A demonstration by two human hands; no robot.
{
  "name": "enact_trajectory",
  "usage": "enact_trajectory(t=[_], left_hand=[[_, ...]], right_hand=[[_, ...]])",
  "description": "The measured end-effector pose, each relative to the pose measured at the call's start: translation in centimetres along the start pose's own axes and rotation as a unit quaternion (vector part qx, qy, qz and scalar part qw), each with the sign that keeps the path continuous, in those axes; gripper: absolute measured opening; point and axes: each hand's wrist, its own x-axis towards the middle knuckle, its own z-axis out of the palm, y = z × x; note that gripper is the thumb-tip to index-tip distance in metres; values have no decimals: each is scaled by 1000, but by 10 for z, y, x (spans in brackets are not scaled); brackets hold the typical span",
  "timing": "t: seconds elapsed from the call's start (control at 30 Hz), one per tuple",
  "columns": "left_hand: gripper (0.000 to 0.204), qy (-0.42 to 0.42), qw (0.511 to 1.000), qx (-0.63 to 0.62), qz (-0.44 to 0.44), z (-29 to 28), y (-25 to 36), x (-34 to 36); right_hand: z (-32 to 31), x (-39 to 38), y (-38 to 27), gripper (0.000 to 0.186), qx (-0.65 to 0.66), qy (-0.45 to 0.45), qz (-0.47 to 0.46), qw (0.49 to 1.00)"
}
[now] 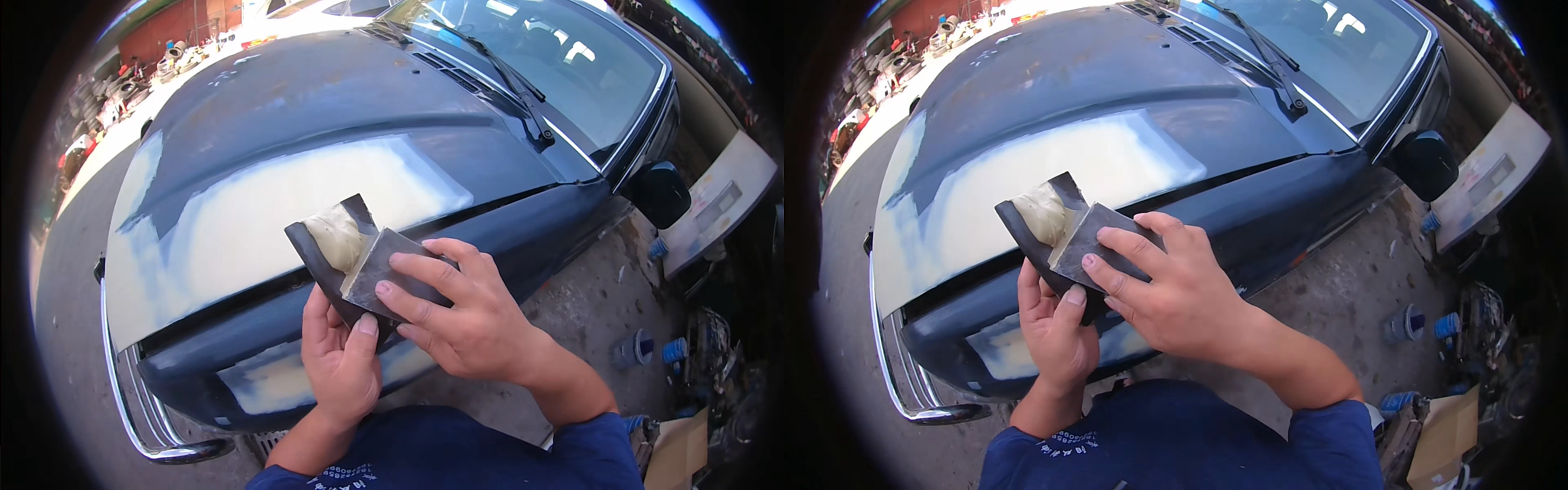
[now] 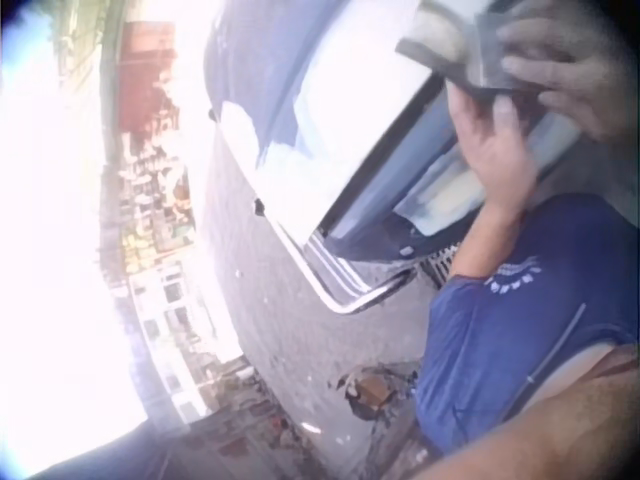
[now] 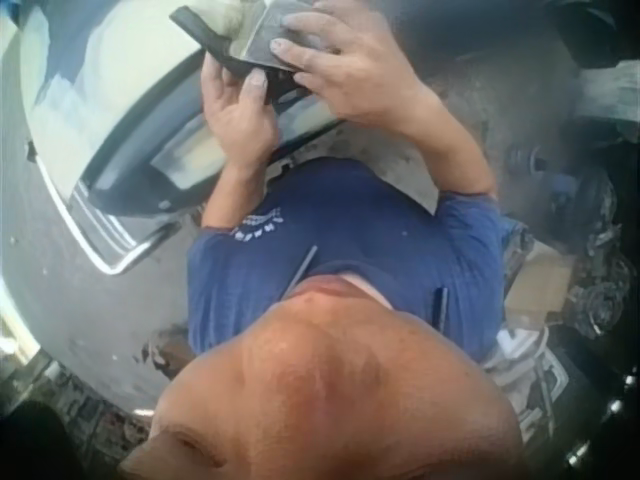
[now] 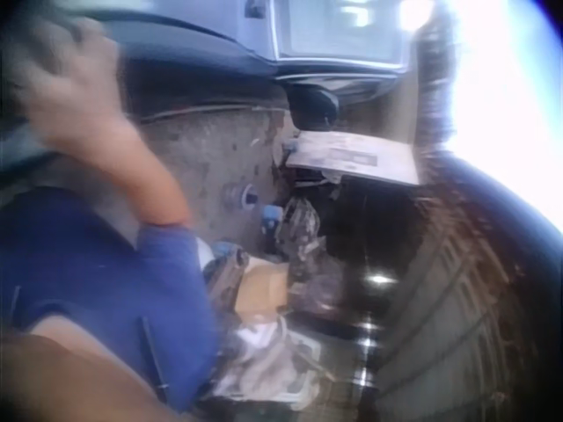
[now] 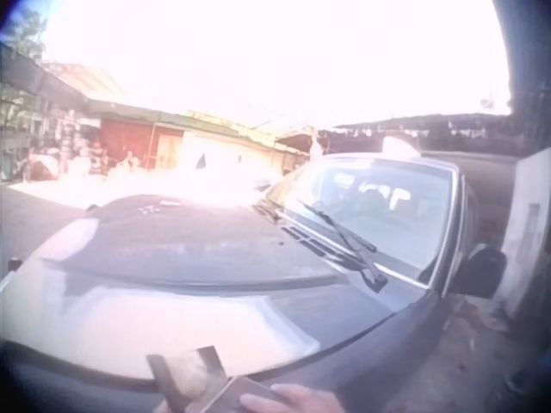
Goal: The person applies body filler to the hood of a dark-colored SUV using a putty knife and a smaller spreader. They scoop filler from a larger knife and spread it over several spots on the hood, then briefly move a stool before resuming application.
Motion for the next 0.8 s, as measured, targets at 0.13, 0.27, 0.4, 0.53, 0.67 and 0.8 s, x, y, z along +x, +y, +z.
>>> enact_trajectory(t=[0.13, 0.27, 0.4, 0.53, 0.67, 0.8], left_hand=[[56, 13, 990, 69, 121, -19, -1, -6], [60, 12, 991, 57, 121, -58, -1, -15], [59, 49, 998, 30, 40, -93, -6, -30], [56, 51, 998, 41, 19, -108, -8, -41], [45, 52, 997, 55, -1, -110, -7, -41], [43, 39, 998, 56, -15, -113, -8, -44]], right_hand=[[-14, 0, 25, 39, 7, -65, 39, 997], [-30, 24, 68, 43, -56, -98, 148, 983], [-30, 77, 113, 45, -120, -236, 250, 931], [-15, 135, 130, 49, -137, -363, 281, 878], [5, 169, 143, 52, -128, -433, 269, 851], [21, 189, 148, 53, -124, -456, 266, 840]])
